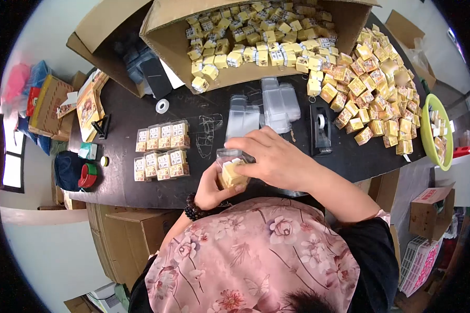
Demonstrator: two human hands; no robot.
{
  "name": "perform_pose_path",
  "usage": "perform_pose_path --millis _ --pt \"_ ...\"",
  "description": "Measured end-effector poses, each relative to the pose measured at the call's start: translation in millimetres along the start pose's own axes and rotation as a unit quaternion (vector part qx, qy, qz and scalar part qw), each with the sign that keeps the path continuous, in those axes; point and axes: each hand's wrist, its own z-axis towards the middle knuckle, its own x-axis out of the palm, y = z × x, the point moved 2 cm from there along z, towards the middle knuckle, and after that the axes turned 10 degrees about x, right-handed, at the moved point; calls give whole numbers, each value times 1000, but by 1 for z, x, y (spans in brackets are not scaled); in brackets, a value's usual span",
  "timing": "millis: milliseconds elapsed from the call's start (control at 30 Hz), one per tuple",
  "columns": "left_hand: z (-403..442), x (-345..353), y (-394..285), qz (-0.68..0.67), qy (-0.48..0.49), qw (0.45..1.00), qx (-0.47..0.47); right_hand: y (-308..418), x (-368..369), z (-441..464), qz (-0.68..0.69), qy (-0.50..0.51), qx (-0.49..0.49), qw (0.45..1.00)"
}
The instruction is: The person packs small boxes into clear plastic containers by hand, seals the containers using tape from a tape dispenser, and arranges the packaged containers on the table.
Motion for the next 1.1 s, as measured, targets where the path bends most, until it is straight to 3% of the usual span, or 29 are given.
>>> perform_pose_path --millis 200,433,600,733,800,867,967,1100 --pt "-4 -8 7 28 86 996 -5 9 0 3 -100 66 -90 989" --pt "-13 -11 29 0 153 987 -41 3 22 2 -87 77 -162 980" --pt "-10 -9 14 -108 98 984 -108 -7 4 6 97 -7 -45 994" --pt "-6 -11 4 -51 70 995 -46 -3 22 -5 123 3 -32 992" --pt "-4 -11 2 -30 51 998 -31 3 25 -4 125 -41 -12 991" --pt "-1 -11 4 65 57 996 15 -1 31 -7 100 -50 94 989" --pt "-3 -7 2 86 51 995 1 2 27 -2 29 -29 86 995" --pt "-2 -6 -2 116 50 992 24 5 21 3 39 15 48 998"
